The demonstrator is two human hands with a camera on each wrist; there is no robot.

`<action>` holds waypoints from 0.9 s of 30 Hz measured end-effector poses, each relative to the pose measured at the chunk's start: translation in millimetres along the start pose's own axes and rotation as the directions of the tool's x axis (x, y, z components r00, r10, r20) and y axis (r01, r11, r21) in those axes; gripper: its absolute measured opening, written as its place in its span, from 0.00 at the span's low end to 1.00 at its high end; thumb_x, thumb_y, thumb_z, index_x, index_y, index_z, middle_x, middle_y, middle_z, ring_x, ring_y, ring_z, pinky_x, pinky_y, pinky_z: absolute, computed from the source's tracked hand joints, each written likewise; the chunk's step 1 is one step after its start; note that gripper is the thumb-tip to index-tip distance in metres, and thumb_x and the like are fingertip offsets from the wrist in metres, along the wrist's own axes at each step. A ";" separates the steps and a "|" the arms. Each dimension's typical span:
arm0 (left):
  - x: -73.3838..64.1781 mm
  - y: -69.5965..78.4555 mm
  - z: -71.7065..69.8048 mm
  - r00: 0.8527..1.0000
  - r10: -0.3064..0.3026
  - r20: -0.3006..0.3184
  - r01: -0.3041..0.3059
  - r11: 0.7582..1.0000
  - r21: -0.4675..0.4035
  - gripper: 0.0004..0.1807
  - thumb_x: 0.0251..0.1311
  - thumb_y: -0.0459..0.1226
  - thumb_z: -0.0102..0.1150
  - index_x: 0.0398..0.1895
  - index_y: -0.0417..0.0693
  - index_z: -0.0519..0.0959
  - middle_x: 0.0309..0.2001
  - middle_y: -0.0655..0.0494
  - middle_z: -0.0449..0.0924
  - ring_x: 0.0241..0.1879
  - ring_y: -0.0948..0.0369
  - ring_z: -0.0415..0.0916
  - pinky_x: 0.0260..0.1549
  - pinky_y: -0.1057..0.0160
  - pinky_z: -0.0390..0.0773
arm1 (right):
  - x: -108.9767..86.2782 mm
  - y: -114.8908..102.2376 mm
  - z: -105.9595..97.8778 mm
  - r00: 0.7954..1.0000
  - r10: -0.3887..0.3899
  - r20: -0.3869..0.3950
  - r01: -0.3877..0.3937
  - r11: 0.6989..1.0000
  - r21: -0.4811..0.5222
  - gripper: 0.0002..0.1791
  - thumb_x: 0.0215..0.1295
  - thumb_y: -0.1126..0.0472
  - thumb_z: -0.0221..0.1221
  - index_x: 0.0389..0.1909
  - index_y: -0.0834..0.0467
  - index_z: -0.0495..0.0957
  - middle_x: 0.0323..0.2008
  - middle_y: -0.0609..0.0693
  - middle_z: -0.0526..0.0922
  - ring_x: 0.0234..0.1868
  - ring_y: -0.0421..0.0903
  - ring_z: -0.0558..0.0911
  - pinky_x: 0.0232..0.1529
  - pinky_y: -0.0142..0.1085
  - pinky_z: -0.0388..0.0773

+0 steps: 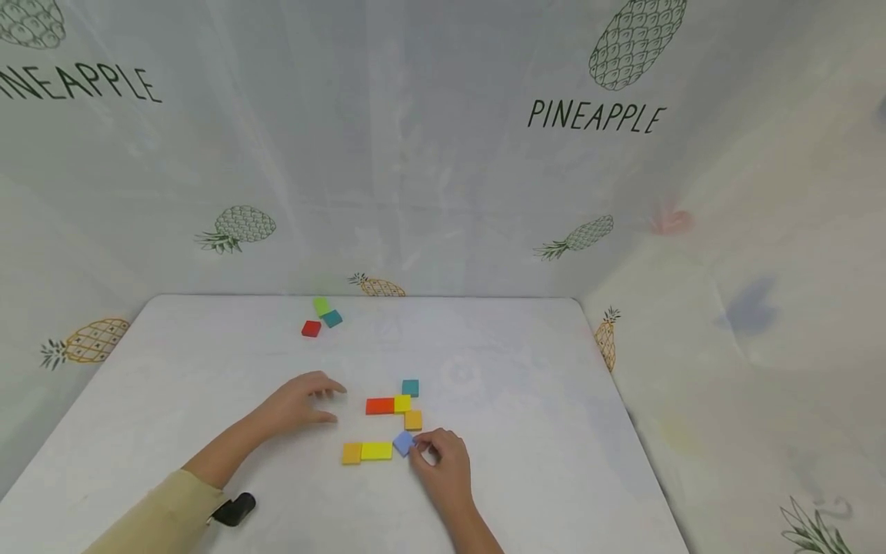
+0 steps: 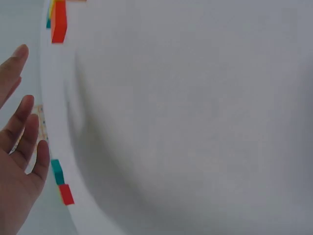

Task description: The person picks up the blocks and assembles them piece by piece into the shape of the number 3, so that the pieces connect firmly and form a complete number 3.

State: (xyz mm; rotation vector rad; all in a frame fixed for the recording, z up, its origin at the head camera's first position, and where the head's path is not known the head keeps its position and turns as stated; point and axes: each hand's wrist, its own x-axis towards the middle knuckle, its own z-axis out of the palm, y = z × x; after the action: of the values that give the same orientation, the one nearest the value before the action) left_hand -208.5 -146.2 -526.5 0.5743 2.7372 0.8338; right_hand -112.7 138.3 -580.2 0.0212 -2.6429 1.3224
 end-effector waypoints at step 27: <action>62.6 -75.5 -37.8 0.941 -0.131 -0.313 0.124 0.991 -0.040 0.28 0.52 0.39 0.73 0.56 0.39 0.78 0.57 0.36 0.67 0.56 0.41 0.66 0.58 0.43 0.67 | -0.5 0.1 -0.5 0.999 0.048 0.025 -0.047 0.998 -0.037 0.06 0.56 0.59 0.68 0.32 0.44 0.83 0.26 0.31 0.75 0.32 0.36 0.72 0.38 0.32 0.74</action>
State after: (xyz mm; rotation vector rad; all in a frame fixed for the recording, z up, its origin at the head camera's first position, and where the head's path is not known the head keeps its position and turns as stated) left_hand -299.6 -195.3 -544.9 0.2731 3.0065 0.9947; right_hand -112.1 138.7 -580.1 -0.0305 -2.7044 1.2964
